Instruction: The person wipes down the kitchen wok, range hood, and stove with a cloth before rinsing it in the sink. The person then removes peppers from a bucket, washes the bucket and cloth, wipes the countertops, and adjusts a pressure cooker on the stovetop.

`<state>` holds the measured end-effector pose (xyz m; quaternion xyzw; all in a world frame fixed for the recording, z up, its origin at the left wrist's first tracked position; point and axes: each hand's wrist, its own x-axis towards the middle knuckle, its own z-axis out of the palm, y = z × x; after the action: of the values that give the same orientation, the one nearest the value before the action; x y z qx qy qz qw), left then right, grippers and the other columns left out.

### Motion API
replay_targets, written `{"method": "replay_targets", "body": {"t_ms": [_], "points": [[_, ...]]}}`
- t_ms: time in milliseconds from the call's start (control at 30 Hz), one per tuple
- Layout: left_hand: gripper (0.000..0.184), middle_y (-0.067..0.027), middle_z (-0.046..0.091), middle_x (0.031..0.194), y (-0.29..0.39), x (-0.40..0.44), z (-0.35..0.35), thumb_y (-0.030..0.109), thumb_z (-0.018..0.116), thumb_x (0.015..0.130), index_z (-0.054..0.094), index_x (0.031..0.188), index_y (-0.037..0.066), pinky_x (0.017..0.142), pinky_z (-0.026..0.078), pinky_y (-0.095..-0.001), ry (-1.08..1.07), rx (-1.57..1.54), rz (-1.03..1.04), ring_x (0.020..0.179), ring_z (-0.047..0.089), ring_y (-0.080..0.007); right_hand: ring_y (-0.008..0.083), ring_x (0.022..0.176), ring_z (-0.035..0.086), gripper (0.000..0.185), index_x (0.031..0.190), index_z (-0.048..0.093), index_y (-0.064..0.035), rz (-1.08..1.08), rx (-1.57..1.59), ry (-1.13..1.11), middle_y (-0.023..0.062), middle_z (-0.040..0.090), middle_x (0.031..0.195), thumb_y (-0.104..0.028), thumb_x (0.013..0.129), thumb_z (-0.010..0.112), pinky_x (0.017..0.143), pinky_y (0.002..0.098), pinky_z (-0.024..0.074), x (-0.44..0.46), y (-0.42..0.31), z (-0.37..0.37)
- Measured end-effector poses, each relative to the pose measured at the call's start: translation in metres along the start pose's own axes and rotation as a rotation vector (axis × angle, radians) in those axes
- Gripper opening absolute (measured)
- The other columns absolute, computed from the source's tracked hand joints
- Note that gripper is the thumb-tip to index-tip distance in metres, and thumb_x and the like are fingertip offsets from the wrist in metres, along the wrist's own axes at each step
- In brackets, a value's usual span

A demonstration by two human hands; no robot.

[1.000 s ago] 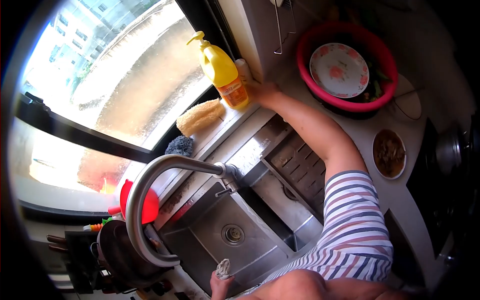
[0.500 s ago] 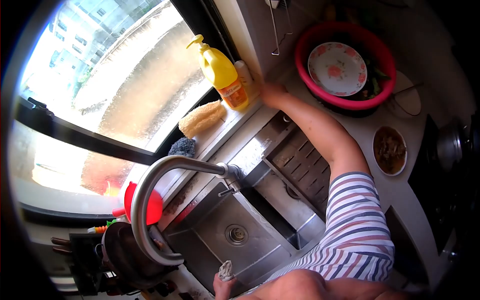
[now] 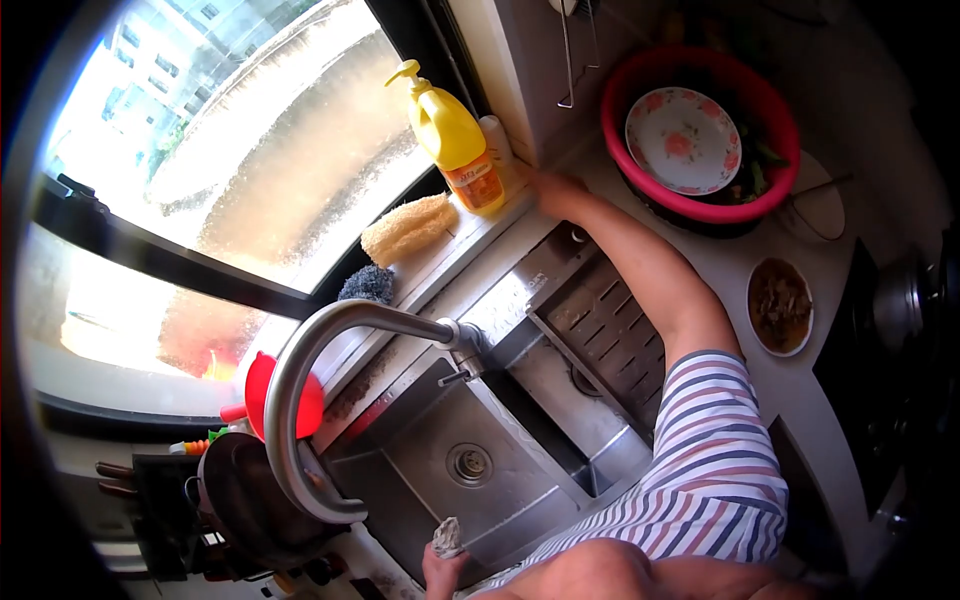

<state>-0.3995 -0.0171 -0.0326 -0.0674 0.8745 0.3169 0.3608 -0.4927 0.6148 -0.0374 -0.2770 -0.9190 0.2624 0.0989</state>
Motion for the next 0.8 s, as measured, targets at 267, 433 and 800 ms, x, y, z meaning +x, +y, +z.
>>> {"method": "replay_targets", "body": {"t_ms": [267,433,800], "points": [[0.049,-0.0058,0.060,0.083,-0.009,0.008,-0.002,0.010,0.077,0.056,0.052,0.096,0.001,0.063,0.047,-0.0279,0.004,0.045,0.042,0.070,0.056,-0.0136,0.0284,0.101,0.056,0.053,0.132,0.037,-0.0189,0.100,-0.193,-0.095,0.0162,0.055,0.114,-0.005,0.081,0.041,0.080,0.0377,0.0453,0.015,-0.014,0.018],[0.047,-0.0053,0.060,0.084,-0.018,-0.004,-0.001,0.010,0.076,0.057,0.052,0.096,0.001,0.067,0.047,-0.0283,0.035,-0.115,0.094,0.073,0.055,-0.0137,0.0175,0.055,0.057,0.048,0.127,0.040,-0.0049,0.258,0.600,0.092,0.0126,0.063,0.075,-0.005,0.079,0.043,0.052,0.0297,0.0472,-0.066,-0.025,-0.014],[0.048,-0.0039,0.058,0.076,-0.007,-0.027,-0.016,0.011,0.075,0.057,0.051,0.097,0.001,0.050,0.045,-0.0270,0.082,-0.104,0.085,0.056,0.053,-0.0118,0.0378,0.062,0.057,0.041,0.121,0.047,-0.0070,0.013,0.223,0.324,0.0184,0.059,0.066,-0.010,0.080,0.047,0.058,0.0426,0.0466,-0.119,-0.070,0.022]]}}
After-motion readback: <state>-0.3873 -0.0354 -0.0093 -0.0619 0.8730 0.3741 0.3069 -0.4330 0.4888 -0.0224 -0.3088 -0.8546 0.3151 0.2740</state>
